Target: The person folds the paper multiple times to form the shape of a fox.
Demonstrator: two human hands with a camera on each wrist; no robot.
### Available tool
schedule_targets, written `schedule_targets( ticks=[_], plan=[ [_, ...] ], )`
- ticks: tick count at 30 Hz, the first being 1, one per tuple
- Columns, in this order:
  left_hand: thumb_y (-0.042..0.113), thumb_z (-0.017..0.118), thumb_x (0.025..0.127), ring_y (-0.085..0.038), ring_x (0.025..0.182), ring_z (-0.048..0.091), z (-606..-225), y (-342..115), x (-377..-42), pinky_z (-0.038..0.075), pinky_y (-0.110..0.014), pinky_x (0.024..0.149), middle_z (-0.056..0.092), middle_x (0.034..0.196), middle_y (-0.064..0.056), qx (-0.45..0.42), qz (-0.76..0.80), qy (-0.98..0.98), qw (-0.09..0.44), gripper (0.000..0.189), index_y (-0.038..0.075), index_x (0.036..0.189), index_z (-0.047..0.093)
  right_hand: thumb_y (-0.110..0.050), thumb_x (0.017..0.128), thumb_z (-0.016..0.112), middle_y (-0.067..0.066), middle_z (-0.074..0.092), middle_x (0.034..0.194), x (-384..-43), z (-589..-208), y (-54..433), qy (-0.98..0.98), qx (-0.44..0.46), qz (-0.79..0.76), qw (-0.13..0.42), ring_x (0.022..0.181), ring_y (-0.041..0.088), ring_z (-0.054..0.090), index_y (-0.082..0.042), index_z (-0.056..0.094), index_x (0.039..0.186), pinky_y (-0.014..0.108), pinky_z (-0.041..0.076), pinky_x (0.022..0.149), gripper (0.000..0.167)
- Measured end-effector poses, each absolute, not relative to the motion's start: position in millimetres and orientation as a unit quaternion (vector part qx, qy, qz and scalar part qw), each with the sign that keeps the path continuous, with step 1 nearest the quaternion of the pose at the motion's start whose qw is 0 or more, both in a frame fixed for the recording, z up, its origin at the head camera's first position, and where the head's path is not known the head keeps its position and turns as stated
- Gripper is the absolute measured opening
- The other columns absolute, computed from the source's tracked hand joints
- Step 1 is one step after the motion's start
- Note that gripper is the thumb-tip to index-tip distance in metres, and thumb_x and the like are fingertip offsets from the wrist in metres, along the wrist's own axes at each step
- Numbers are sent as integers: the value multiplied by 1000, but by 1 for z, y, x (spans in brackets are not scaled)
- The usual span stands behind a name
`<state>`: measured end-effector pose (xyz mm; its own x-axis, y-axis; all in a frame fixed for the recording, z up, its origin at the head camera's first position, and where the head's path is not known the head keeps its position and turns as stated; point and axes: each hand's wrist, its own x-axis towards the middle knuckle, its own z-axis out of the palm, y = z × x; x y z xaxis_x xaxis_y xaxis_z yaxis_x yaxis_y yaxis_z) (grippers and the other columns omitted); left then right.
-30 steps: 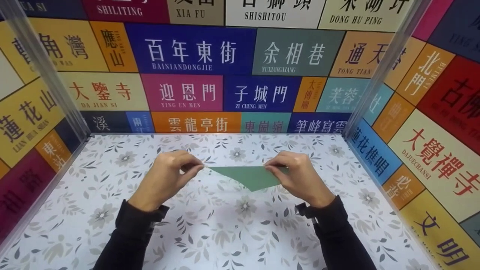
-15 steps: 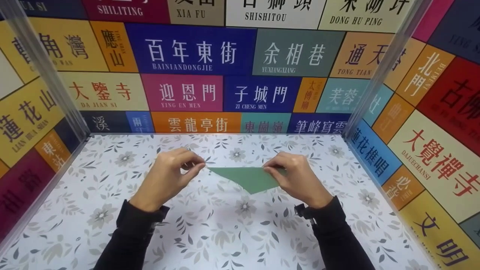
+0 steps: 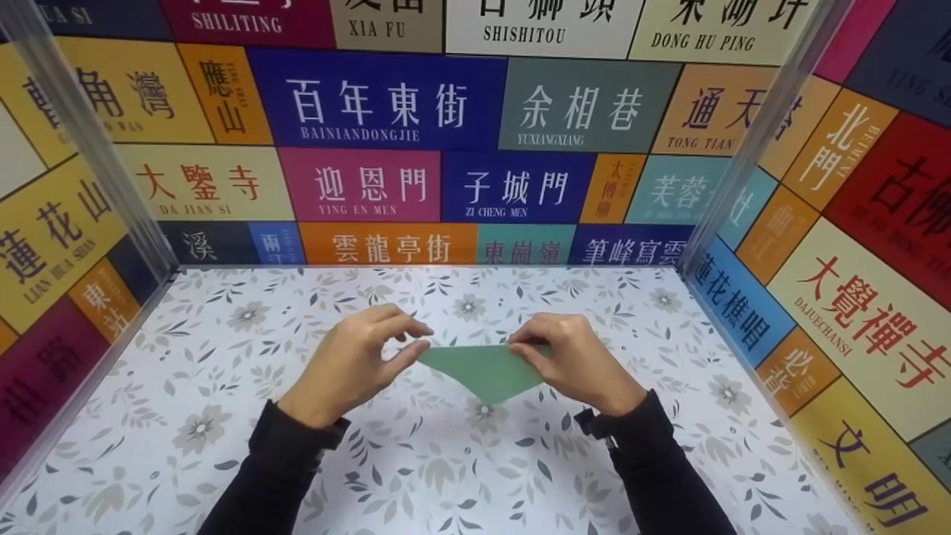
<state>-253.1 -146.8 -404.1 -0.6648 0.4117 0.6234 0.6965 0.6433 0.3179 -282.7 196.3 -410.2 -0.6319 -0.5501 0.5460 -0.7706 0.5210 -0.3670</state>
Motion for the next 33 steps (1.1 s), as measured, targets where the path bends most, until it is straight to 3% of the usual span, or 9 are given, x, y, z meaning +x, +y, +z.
schedule_targets(
  ticks=[17,33],
  plan=[
    [24,91,103,-15,87,80,-427,-123,-255,67,-32,77,87,100,3,-341,-258,-887,174,9,20,110,89,-8,105,85,8,90,106,-285,-435,169,-857,398,314,87,94,21,87,-8,89,113,28,73,85,9],
    [19,87,105,-16,91,83,-443,-120,-264,69,-28,79,89,103,0,-343,-262,-895,110,7,17,111,90,-10,105,85,9,90,108,-291,-452,157,-857,365,362,26,95,20,87,-9,90,114,26,71,88,10]
  ],
)
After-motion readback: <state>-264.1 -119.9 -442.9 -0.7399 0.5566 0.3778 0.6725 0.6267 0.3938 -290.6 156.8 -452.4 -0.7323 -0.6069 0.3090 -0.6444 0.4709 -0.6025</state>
